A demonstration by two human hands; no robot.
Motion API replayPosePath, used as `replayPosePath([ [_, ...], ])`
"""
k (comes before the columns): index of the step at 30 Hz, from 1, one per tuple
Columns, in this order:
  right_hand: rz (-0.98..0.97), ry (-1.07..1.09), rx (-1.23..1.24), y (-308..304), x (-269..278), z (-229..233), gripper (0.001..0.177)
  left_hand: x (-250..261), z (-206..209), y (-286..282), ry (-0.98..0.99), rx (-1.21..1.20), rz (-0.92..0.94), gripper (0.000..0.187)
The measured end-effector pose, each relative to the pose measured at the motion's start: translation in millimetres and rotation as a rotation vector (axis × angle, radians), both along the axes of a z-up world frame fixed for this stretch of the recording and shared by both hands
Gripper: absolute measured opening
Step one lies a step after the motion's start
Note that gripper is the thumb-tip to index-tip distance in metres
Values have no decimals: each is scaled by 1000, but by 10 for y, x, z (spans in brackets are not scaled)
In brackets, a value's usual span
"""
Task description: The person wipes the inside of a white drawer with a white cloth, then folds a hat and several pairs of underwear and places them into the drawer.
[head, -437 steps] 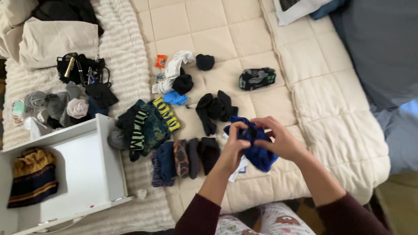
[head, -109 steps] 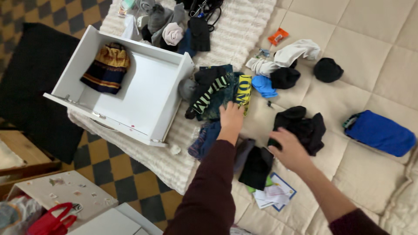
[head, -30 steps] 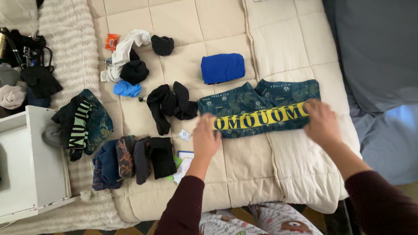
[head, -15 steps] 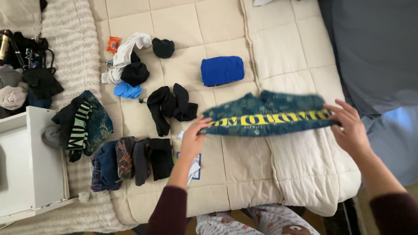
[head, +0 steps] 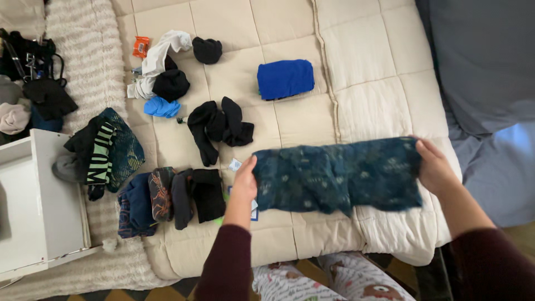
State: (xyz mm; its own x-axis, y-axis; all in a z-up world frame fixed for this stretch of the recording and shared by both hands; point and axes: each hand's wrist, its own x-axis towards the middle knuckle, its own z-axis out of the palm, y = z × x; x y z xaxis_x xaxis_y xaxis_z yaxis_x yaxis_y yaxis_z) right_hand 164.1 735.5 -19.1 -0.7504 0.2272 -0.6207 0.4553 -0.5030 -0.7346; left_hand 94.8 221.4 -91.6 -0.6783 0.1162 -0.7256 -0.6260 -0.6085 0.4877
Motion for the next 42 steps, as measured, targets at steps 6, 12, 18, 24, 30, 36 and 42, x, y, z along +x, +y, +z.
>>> replayPosePath([
  [6,243,-239,312,-40,-9,-474,40,42,116,193,166,-809,-391,42],
  [12,351,-200,578,-114,-47,-70,35,188,889,558,575,-1341,-548,41],
  [18,392,-123,755,-352,-63,430,31,391,1075,1804,689,-1378,-491,54],
  [24,346,-31,925,-621,-68,506,41,545,822,2404,832,-1191,-647,65],
  [30,391,-85,955,-1260,-163,540,55,911,686,1734,1035,-1356,-513,33],
  [36,580,416,1008,-2009,-216,56,53,887,831,1112,1080,-1624,-549,59],
  [42,822,449,1142,-1619,111,242,37,756,912,1024,1528,-1630,-980,70],
])
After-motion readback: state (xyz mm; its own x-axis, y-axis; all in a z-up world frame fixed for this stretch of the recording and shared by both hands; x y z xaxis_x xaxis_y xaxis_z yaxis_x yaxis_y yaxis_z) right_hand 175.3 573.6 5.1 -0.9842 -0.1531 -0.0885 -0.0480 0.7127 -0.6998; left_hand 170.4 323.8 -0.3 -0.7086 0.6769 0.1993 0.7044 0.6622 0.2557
